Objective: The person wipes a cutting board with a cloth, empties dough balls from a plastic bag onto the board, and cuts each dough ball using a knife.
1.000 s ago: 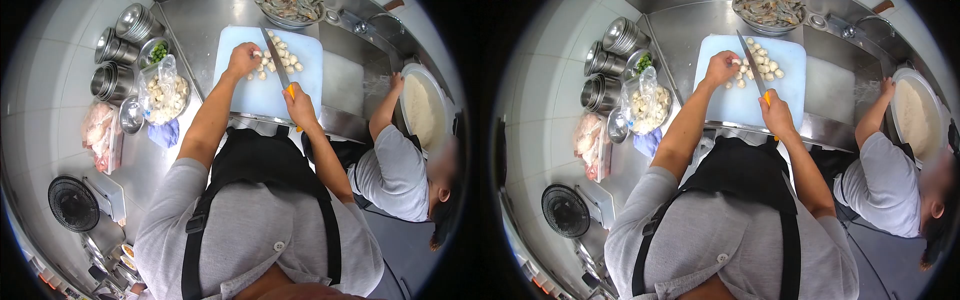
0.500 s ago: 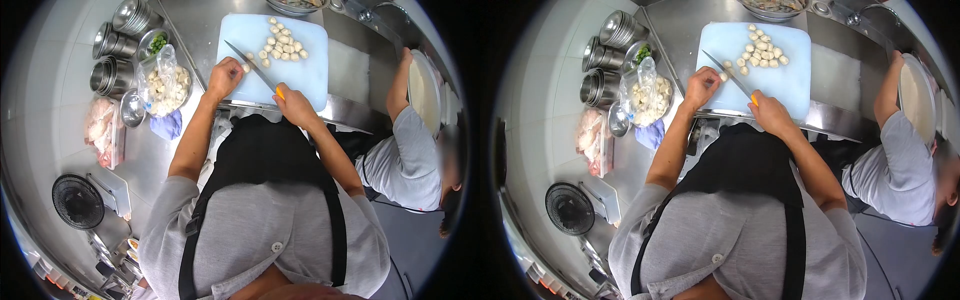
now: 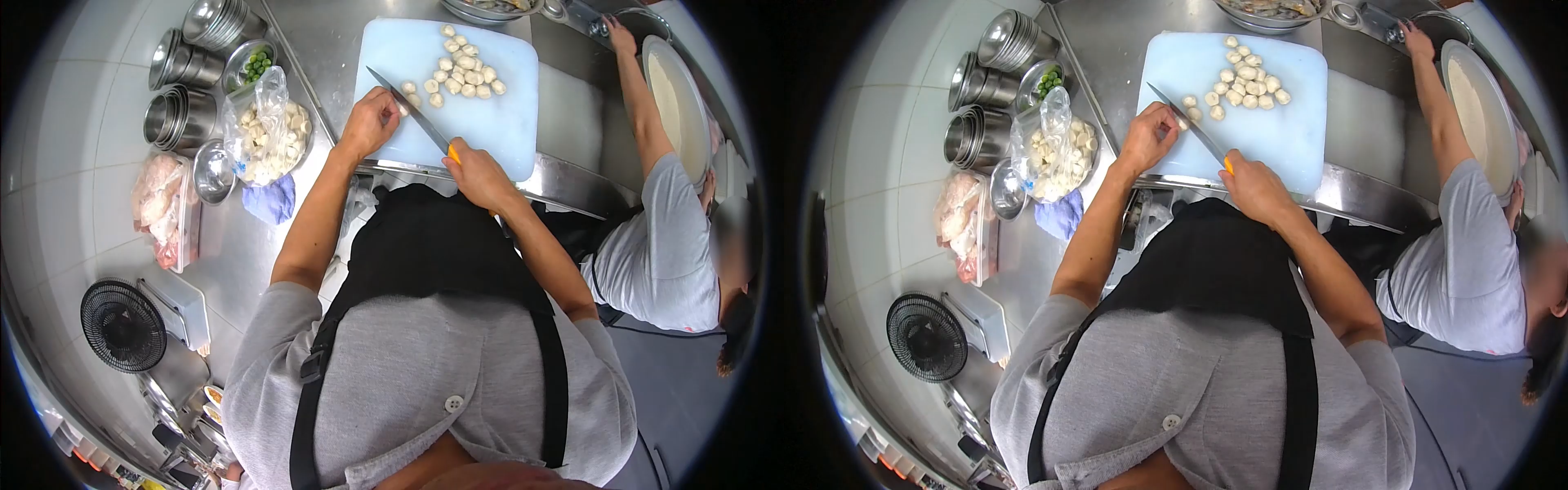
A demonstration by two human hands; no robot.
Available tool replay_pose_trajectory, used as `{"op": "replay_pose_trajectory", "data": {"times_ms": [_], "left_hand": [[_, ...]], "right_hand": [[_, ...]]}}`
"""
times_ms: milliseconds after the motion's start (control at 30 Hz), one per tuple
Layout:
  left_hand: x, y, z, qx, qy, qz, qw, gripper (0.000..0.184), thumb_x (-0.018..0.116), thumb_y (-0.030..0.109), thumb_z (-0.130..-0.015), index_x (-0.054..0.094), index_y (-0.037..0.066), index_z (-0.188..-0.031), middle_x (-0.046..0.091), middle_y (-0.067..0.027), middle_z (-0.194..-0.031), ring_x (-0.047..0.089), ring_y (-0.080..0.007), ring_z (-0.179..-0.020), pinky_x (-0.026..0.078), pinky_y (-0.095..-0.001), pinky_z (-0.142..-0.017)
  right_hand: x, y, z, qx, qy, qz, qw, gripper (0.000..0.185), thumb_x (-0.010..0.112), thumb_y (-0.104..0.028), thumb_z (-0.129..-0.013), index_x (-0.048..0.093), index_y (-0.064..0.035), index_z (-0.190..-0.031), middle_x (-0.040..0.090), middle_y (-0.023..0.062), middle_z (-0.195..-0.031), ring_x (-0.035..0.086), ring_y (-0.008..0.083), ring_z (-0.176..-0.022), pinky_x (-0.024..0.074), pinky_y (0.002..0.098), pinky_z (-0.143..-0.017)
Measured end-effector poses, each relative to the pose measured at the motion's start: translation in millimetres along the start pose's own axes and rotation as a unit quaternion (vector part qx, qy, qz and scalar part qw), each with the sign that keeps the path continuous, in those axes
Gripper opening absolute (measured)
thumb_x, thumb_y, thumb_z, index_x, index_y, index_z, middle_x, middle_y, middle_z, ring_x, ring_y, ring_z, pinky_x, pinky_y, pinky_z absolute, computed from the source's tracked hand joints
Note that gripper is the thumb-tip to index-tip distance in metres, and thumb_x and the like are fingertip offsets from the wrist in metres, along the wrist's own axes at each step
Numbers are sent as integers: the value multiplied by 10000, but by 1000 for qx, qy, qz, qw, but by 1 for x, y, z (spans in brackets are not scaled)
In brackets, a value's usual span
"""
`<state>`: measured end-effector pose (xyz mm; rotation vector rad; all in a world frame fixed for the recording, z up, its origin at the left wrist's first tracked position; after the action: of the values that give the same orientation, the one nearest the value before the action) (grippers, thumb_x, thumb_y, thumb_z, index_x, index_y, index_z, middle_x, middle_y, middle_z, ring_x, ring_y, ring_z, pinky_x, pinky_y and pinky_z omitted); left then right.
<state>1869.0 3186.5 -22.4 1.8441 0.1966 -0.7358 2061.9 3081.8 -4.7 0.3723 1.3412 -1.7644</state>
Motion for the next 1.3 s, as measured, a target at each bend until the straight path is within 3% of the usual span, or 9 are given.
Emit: {"op": "replay_pose_trajectory", "data": {"times_ms": [200, 400, 500, 633, 733, 933, 1033, 1133, 1300], "left_hand": [[-2, -2, 2, 3, 14, -8, 1000, 84, 727, -64, -859, 661, -18, -883, 688, -137, -1027, 715, -256, -877, 594, -335, -772], [5, -5, -10, -2, 61, -3, 998, 121, 732, -43, -855, 707, 4, -963, 695, -129, -1059, 724, -262, -914, 588, -344, -755], [8, 19, -25, 25, 128, -71, 989, 184, 754, 25, -861, 739, 31, -1045, 700, -130, -1105, 707, -292, -983, 587, -378, -817], [35, 43, -58, 91, 106, -90, 986, 257, 784, 112, -840, 757, 75, -1093, 703, -127, -1136, 625, -360, -1110, 525, -457, -985], [54, 38, -74, 92, 60, -137, 984, 282, 800, 107, -822, 744, 71, -1096, 711, -133, -1109, 640, -362, -1065, 535, -463, -960], [54, 15, -84, -32, 69, -105, 992, 245, 821, 79, -815, 714, 63, -1036, 741, -117, -1002, 708, -258, -913, 574, -394, -817], [25, 15, -72, -34, 185, 8, 982, 248, 824, 69, -819, 693, 46, -1029, 753, -87, -948, 709, -198, -873, 563, -348, -795], [-16, 22, -33, -31, 191, -12, 981, 237, 834, 74, -825, 723, 31, -1030, 773, -82, -953, 705, -160, -850, 560, -322, -776], [-9, 2, 18, -48, 134, -11, 990, 176, 829, 39, -859, 775, -2, -1021, 781, -134, -974, 750, -212, -841, 605, -322, -711]], "right_hand": [[27, 0, -37, -65, 32, 15, 997, 300, 585, -277, -1077, 515, 8, -1139, 687, 323, -871, 666, 531, -860, 478, 602, -760], [-16, 1, -39, -8, 24, 9, 1000, 313, 586, -289, -1069, 563, 10, -1156, 721, 307, -936, 699, 505, -912, 517, 597, -815], [-50, -1, -27, 6, 53, 4, 999, 321, 590, -295, -1068, 561, 7, -1172, 722, 307, -936, 701, 504, -918, 518, 596, -817], [-73, 15, -19, 4, 123, -22, 992, 303, 599, -292, -1071, 541, 0, -1125, 693, 284, -838, 684, 478, -807, 498, 558, -742], [-85, 25, -14, 16, 154, -44, 987, 294, 607, -282, -1070, 535, 2, -1087, 675, 265, -803, 671, 453, -761, 492, 523, -710], [-83, 39, -7, 31, 157, -65, 985, 300, 602, -285, -1073, 534, 7, -1084, 680, 274, -823, 672, 465, -791, 493, 536, -734], [-79, 37, -7, 34, 136, -70, 988, 309, 589, -290, -1077, 539, 12, -1111, 707, 300, -864, 691, 503, -844, 508, 569, -771], [-64, 31, -3, 30, 100, -78, 991, 299, 587, -288, -1077, 541, 4, -1116, 700, 295, -849, 686, 501, -829, 506, 569, -761], [-26, 15, -7, 19, 24, -61, 998, 290, 585, -290, -1077, 543, -13, -1150, 704, 294, -885, 681, 505, -853, 498, 586, -774]]}}
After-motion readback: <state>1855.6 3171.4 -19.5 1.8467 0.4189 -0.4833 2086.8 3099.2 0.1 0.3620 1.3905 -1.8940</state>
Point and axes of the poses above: each hand's wrist, its own z-axis away from the middle knuckle, its own x-axis out of the palm, y = z × x, the point moved 9 cm from there along -z, towards the middle knuckle
